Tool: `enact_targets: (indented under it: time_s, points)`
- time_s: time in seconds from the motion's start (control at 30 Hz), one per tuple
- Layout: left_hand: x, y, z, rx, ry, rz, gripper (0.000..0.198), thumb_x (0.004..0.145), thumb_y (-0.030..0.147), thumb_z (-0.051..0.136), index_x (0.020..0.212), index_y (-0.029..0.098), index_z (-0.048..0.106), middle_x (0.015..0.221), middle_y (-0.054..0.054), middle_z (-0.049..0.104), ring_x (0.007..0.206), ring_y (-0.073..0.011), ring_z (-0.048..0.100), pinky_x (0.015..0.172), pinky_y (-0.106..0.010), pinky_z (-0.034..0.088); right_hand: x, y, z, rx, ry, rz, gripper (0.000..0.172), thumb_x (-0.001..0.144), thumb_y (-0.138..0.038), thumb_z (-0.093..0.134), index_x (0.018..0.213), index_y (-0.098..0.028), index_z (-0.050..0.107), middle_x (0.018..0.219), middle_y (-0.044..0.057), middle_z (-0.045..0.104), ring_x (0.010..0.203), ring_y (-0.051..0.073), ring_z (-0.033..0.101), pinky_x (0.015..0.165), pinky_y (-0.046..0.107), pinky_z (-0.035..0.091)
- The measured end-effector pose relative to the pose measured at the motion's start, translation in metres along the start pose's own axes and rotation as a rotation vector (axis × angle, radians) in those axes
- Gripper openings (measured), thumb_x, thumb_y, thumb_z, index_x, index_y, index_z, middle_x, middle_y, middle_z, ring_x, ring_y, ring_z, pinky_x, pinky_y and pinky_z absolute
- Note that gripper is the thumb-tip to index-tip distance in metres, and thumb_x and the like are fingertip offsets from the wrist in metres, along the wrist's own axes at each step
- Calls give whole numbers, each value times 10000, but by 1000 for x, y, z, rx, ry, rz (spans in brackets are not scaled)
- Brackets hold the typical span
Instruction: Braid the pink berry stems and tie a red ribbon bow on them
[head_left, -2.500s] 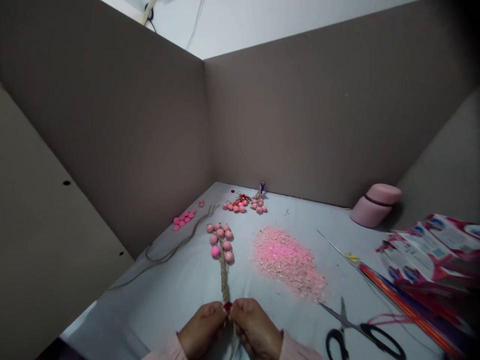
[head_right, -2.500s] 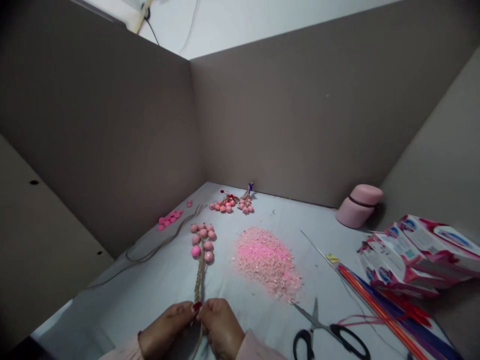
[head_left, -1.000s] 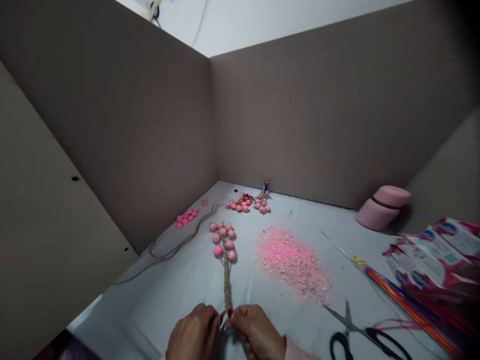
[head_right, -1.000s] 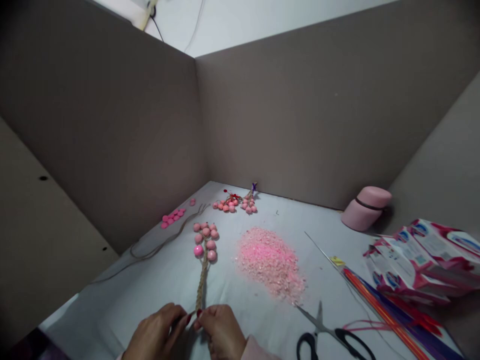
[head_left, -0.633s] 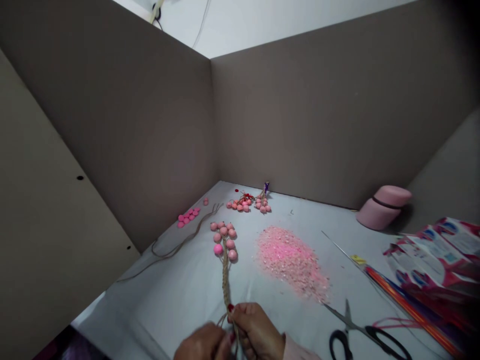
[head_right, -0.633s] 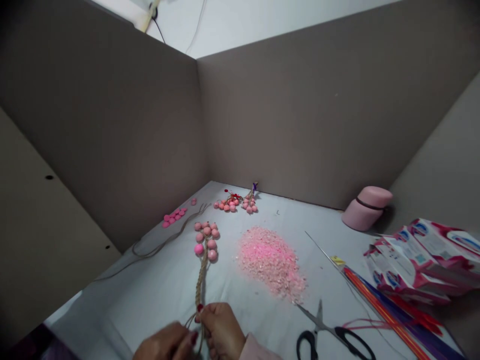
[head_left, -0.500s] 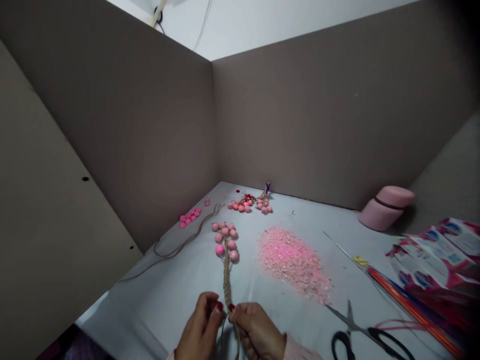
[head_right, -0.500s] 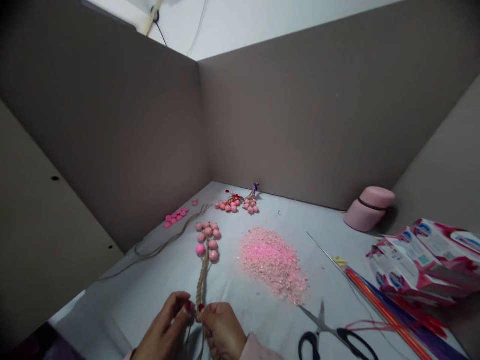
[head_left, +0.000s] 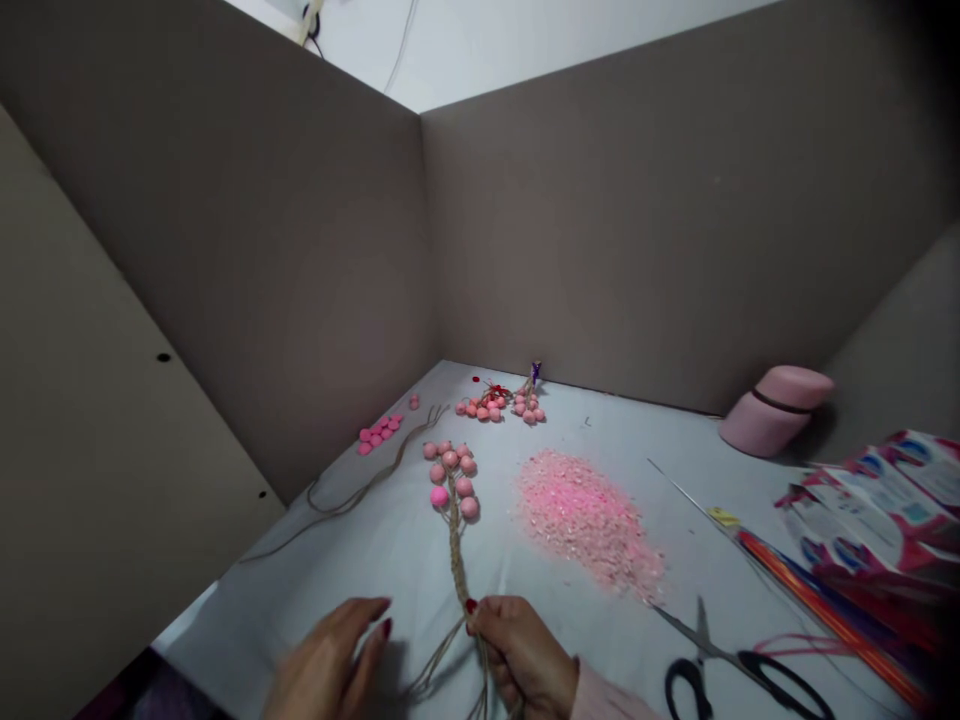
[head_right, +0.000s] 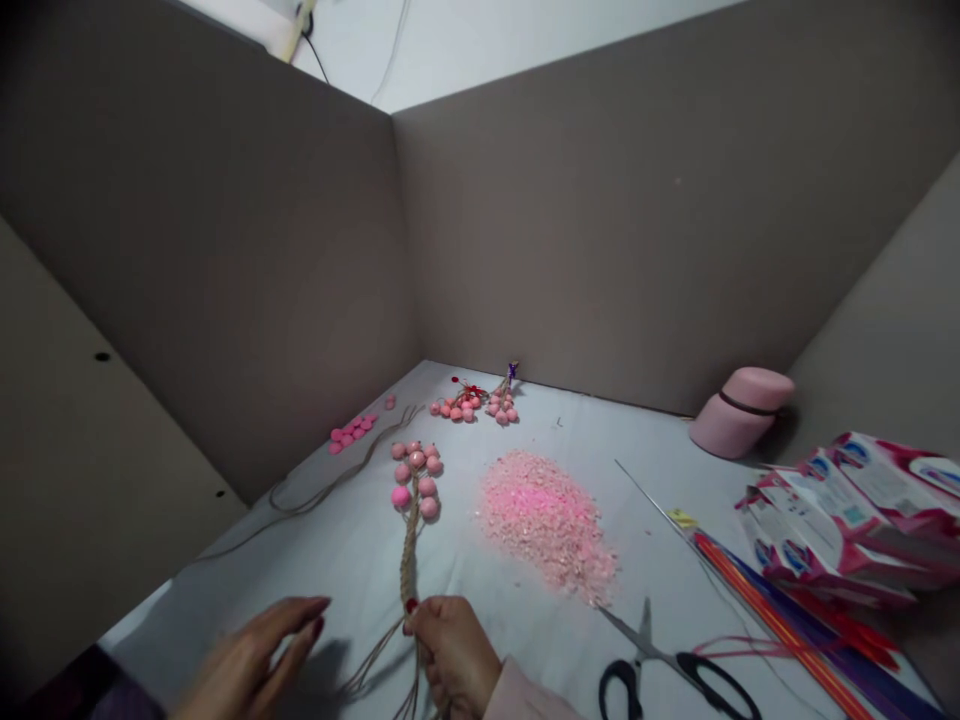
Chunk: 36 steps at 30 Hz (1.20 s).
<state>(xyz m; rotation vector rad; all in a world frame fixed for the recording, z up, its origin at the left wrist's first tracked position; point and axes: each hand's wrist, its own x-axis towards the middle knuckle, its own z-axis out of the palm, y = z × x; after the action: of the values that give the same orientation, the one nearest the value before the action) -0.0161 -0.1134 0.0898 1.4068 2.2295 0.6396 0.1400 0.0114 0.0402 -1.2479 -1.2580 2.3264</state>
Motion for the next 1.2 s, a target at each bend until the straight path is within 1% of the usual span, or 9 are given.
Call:
enact_targets:
  time_s: [0.1, 0.17, 0.23, 0.4, 0.5, 0.6, 0.8, 1.03, 1.2]
  points:
    - [21, 23, 38, -341, -57, -23, 336, 805, 382, 423, 1068, 206, 536, 980, -65, 657, 882, -195, 590, 779, -240, 392, 0, 2, 1, -2, -7, -54, 298, 599, -428, 594, 530, -201, 413, 303, -137, 244, 291, 21, 124, 346, 217, 15]
    - [32, 34, 61, -555, -111, -67, 271, 779, 443, 461, 798, 198, 574, 702, -21, 611, 687, -179, 545, 677, -255, 375, 0, 3, 2, -10, -11, -83, 326, 591, -451, 583, 502, -207, 385, 318, -127, 260, 297, 22, 144, 351, 221, 34]
    - [39, 37, 75, -743, -201, -109, 363, 707, 541, 516, 620, 189, 523, 581, 14, 497, 593, -150, 458, 610, -256, 349, 0, 4, 2, -25, -13, -101, 334, 603, -460, 558, 492, -215, 358, 328, -125, 258, 303, 27, 142, 356, 225, 47]
    - [40, 33, 76, -928, -354, -198, 451, 610, 625, 558, 583, 188, 449, 487, 72, 340, 456, -89, 303, 465, -230, 270, -4, 1, -5, -131, -23, -182, 243, 649, -392, 513, 529, -205, 414, 366, -104, 299, 354, 60, 215, 385, 225, 135]
    - [36, 35, 71, -948, -302, -195, 467, 583, 619, 600, 556, 188, 423, 494, 75, 331, 475, -82, 270, 464, -219, 229, -12, -5, -16, -242, 31, -332, 216, 641, -319, 547, 509, -182, 446, 473, -58, 394, 487, 86, 336, 472, 226, 228]
    - [33, 38, 74, -930, -235, -148, 477, 572, 616, 623, 537, 166, 466, 495, 62, 381, 493, -87, 295, 482, -219, 231, -21, -5, -21, -416, 69, -437, 208, 697, -303, 487, 535, -174, 474, 514, -42, 404, 528, 103, 361, 500, 232, 245]
    - [30, 34, 96, -1128, -125, -189, 436, 604, 554, 651, 484, 158, 516, 414, 26, 501, 454, -99, 418, 502, -225, 309, -22, 21, -13, -365, -132, -277, 249, 744, -364, 421, 692, -154, 545, 444, -61, 394, 388, 84, 331, 395, 199, 236]
    - [29, 30, 111, -1380, -217, -347, 467, 481, 552, 731, 571, 111, 607, 422, 24, 516, 363, -56, 385, 410, -198, 231, -14, 33, -17, -837, -35, -528, 231, 740, -228, 424, 604, -161, 598, 564, 23, 597, 515, 121, 512, 455, 198, 297]
    - [30, 26, 121, -1415, -179, -350, 460, 465, 565, 730, 545, 146, 555, 466, 21, 530, 440, -93, 446, 489, -231, 326, -22, 22, -17, -1092, -33, -589, 210, 735, -193, 427, 625, -173, 604, 615, 48, 647, 523, 148, 545, 457, 232, 277]
